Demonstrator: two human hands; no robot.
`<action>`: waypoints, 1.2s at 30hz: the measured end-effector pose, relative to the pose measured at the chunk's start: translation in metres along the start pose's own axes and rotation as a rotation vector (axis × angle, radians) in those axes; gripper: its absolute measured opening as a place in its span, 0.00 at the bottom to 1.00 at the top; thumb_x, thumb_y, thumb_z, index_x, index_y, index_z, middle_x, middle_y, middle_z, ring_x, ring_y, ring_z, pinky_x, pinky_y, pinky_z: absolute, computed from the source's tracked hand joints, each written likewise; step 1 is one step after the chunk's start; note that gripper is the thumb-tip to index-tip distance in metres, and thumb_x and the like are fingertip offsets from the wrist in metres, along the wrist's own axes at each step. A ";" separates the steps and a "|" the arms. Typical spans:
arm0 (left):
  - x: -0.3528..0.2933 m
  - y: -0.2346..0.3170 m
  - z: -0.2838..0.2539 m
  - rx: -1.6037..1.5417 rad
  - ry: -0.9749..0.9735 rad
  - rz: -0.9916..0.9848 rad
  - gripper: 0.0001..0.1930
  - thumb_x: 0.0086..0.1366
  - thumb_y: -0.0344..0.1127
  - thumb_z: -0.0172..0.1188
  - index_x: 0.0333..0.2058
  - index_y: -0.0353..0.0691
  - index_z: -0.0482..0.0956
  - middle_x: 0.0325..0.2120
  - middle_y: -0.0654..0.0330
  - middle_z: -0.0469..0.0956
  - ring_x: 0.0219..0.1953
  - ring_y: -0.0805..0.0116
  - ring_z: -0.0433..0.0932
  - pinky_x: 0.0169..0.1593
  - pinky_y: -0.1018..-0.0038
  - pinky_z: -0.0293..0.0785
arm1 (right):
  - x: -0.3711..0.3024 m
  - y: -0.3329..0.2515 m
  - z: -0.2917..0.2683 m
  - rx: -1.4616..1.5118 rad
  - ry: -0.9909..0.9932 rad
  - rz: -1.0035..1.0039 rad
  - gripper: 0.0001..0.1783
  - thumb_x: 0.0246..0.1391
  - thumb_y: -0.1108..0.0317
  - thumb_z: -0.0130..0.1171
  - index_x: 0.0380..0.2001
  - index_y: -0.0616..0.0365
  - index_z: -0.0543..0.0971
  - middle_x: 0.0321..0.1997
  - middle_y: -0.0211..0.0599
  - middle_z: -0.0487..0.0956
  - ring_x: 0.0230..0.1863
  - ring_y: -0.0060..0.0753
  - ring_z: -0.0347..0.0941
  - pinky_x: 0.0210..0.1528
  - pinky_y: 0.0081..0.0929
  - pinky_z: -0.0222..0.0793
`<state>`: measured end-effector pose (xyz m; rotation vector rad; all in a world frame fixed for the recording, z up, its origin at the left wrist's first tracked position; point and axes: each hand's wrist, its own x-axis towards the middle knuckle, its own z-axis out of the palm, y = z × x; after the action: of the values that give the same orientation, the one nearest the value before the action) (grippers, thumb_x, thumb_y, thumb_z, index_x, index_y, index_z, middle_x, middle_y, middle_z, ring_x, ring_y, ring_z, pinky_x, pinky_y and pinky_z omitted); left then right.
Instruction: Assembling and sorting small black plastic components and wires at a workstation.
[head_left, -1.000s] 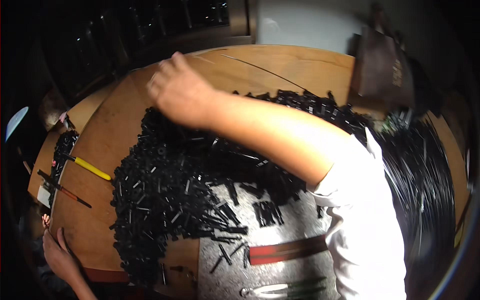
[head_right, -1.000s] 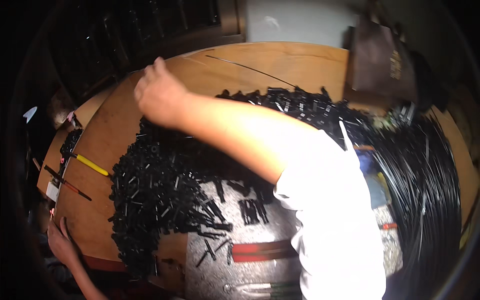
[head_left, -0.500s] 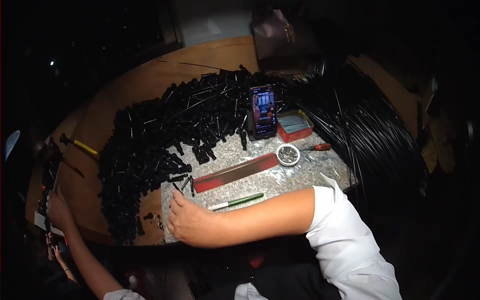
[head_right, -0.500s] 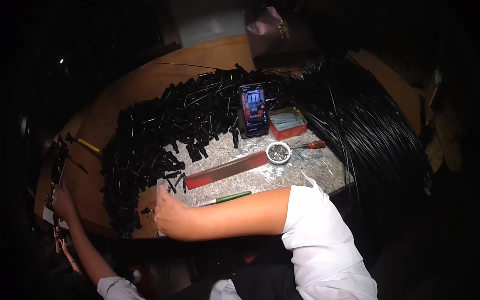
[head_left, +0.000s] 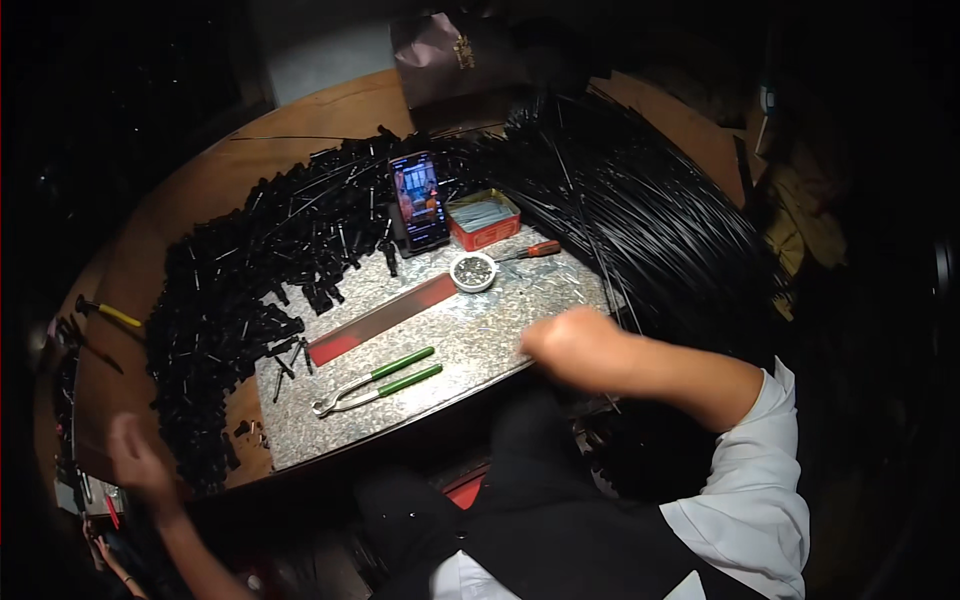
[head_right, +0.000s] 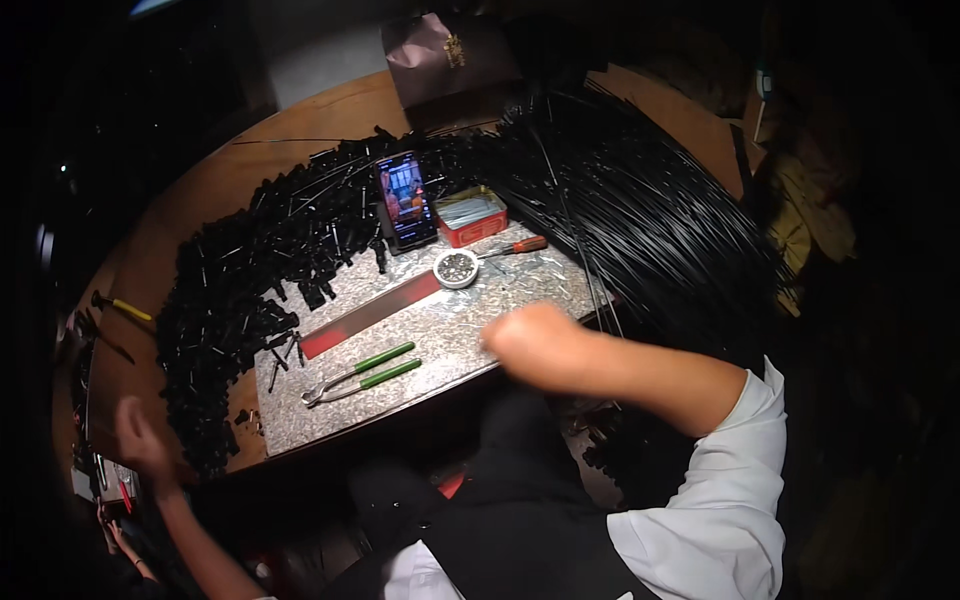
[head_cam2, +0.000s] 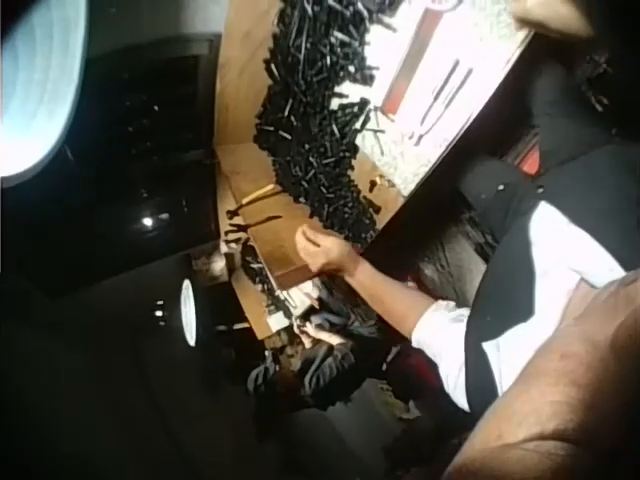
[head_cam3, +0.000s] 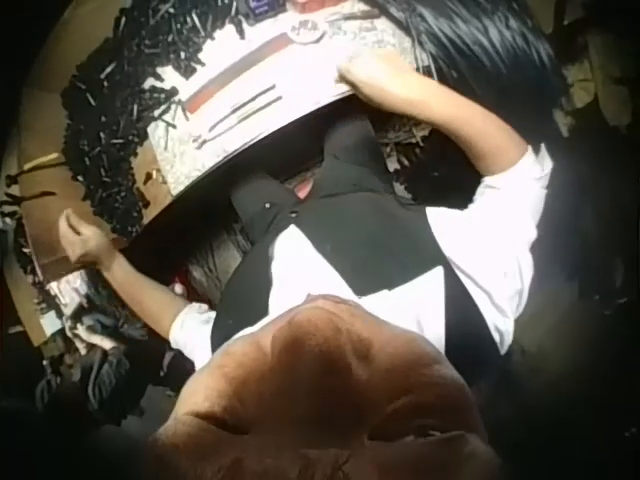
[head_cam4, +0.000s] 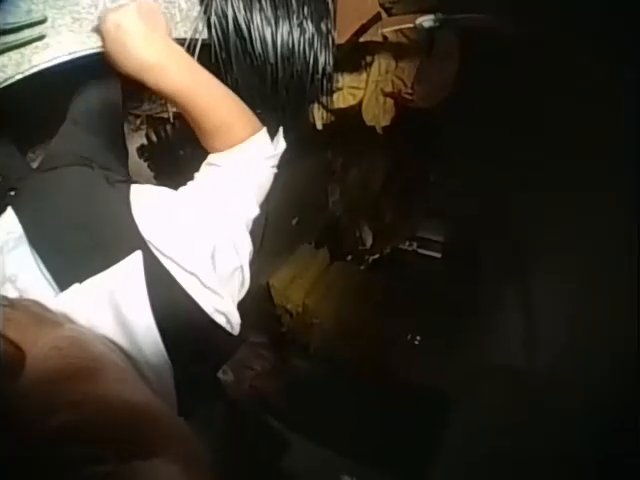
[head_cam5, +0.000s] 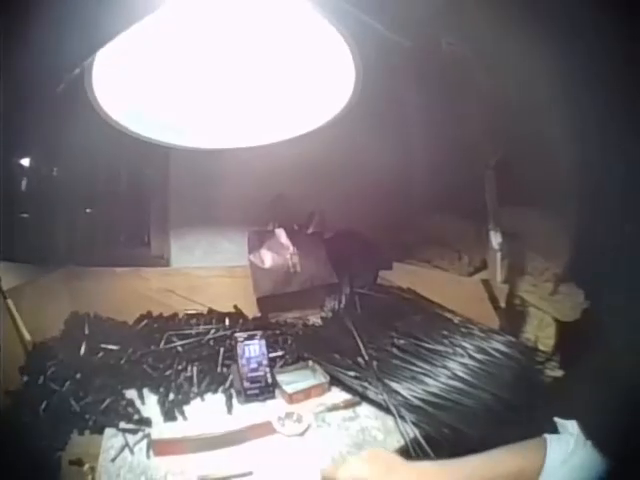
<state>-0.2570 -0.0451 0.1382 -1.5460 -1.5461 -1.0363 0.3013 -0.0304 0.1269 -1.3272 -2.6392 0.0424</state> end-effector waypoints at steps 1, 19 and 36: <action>-0.013 0.046 0.002 -0.206 -0.120 0.035 0.06 0.61 0.24 0.55 0.36 0.32 0.78 0.33 0.54 0.78 0.36 0.62 0.77 0.40 0.72 0.73 | -0.003 0.022 -0.004 -0.089 0.073 0.099 0.06 0.45 0.71 0.55 0.28 0.55 0.78 0.30 0.41 0.80 0.31 0.43 0.78 0.33 0.37 0.73; -0.086 0.241 0.127 -0.523 -0.711 0.222 0.21 0.47 0.37 0.67 0.40 0.35 0.74 0.37 0.52 0.74 0.41 0.53 0.69 0.46 0.61 0.63 | 0.055 0.199 -0.001 -0.286 -0.014 0.825 0.25 0.45 0.55 0.64 0.35 0.69 0.76 0.43 0.56 0.74 0.48 0.51 0.72 0.48 0.39 0.69; -0.098 0.277 0.145 -0.708 -0.654 0.210 0.21 0.46 0.35 0.68 0.40 0.36 0.74 0.37 0.53 0.74 0.40 0.54 0.71 0.44 0.64 0.65 | 0.027 0.249 -0.099 -0.372 -0.124 0.944 0.27 0.48 0.59 0.63 0.48 0.65 0.72 0.48 0.55 0.74 0.49 0.50 0.73 0.50 0.38 0.69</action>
<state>0.0311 0.0336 0.0031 -2.6837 -1.4210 -1.0724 0.5009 0.1351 0.2015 -2.6343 -1.8973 -0.2518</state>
